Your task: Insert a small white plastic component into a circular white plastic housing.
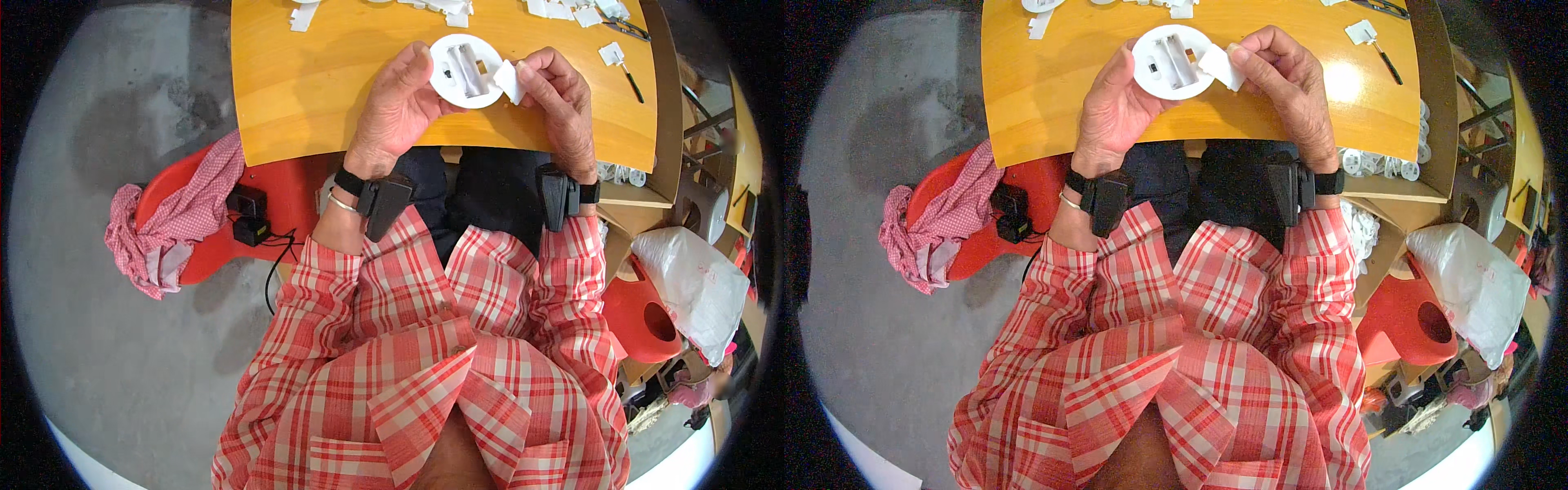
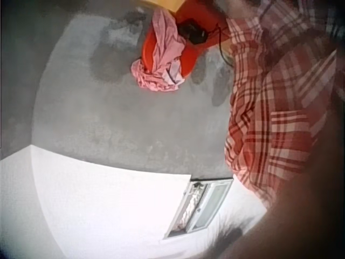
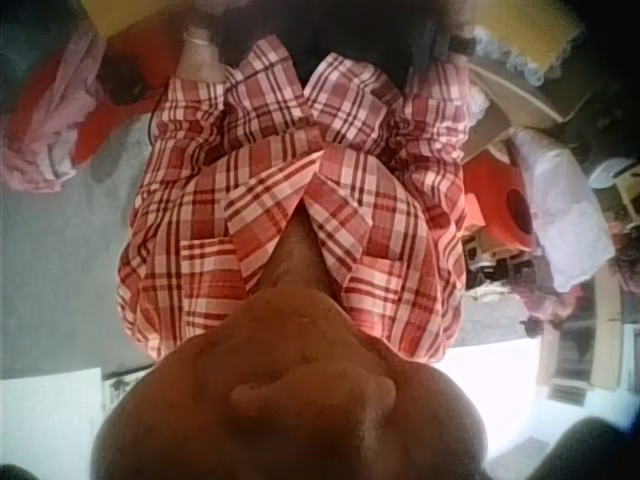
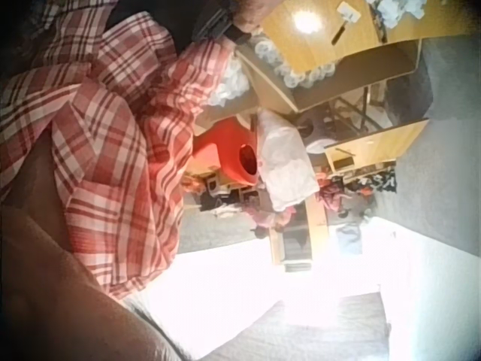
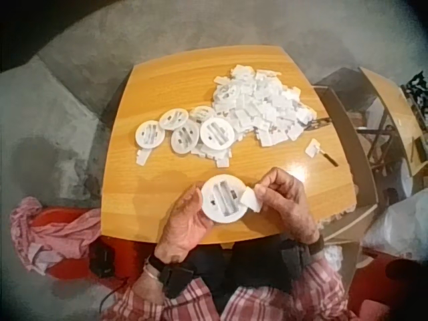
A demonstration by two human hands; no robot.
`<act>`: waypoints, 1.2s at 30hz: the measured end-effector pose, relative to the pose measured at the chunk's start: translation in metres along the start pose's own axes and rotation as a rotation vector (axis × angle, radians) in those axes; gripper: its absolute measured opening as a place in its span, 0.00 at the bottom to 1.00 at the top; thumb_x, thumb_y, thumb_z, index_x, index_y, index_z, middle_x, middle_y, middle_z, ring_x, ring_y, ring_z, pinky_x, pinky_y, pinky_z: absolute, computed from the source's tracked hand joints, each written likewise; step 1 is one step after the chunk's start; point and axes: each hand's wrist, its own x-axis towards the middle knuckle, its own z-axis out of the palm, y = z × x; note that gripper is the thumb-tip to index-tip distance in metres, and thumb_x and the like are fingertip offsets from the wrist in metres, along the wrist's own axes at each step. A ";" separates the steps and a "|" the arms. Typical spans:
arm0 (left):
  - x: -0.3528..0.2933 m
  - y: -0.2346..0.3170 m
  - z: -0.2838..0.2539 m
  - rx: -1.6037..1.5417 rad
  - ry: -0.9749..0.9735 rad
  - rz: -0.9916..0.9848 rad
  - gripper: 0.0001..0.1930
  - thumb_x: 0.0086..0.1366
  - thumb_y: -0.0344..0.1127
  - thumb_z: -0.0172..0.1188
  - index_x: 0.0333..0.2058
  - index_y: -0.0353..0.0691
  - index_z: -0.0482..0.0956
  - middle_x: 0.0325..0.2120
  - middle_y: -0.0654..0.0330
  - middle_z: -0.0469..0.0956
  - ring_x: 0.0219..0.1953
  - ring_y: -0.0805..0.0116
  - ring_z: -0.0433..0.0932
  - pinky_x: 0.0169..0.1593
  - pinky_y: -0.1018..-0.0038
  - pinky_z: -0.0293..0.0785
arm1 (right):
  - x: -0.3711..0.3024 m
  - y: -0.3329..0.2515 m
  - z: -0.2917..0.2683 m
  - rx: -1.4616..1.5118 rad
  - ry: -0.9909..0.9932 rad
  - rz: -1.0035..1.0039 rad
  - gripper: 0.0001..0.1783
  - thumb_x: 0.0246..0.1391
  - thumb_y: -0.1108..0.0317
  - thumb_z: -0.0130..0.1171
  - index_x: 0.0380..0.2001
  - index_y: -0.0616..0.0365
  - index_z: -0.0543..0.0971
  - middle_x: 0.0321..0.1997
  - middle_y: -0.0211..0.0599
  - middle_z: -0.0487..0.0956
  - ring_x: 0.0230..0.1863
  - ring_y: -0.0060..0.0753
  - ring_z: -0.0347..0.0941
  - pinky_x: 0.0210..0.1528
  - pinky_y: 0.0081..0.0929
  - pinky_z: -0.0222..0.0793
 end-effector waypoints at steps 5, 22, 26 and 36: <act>0.000 -0.001 -0.001 0.008 -0.044 0.036 0.28 0.60 0.43 0.58 0.54 0.37 0.61 0.51 0.54 0.68 0.52 0.59 0.70 0.53 0.59 0.71 | 0.000 -0.002 0.004 0.002 0.032 -0.014 0.07 0.55 0.66 0.56 0.31 0.57 0.74 0.25 0.25 0.75 0.27 0.14 0.68 0.30 0.12 0.61; -0.001 0.000 0.003 -0.034 -0.122 -0.005 0.30 0.60 0.30 0.57 0.59 0.44 0.56 0.53 0.56 0.65 0.53 0.60 0.70 0.49 0.60 0.76 | 0.005 -0.011 0.011 -0.200 0.088 -0.153 0.08 0.56 0.68 0.56 0.36 0.60 0.74 0.31 0.25 0.74 0.34 0.16 0.67 0.39 0.15 0.63; 0.000 -0.001 0.007 0.062 -0.083 0.055 0.28 0.58 0.28 0.59 0.56 0.43 0.58 0.52 0.57 0.65 0.53 0.59 0.68 0.49 0.58 0.76 | 0.006 -0.020 0.017 -0.524 0.183 -0.379 0.08 0.51 0.69 0.61 0.33 0.60 0.77 0.37 0.32 0.75 0.38 0.20 0.68 0.42 0.21 0.65; 0.001 -0.001 0.012 0.129 -0.086 0.067 0.30 0.56 0.30 0.61 0.56 0.43 0.57 0.53 0.58 0.63 0.54 0.59 0.67 0.51 0.55 0.73 | 0.011 -0.024 0.034 -0.737 0.242 -0.523 0.08 0.45 0.68 0.65 0.29 0.59 0.79 0.43 0.37 0.73 0.48 0.33 0.69 0.47 0.27 0.65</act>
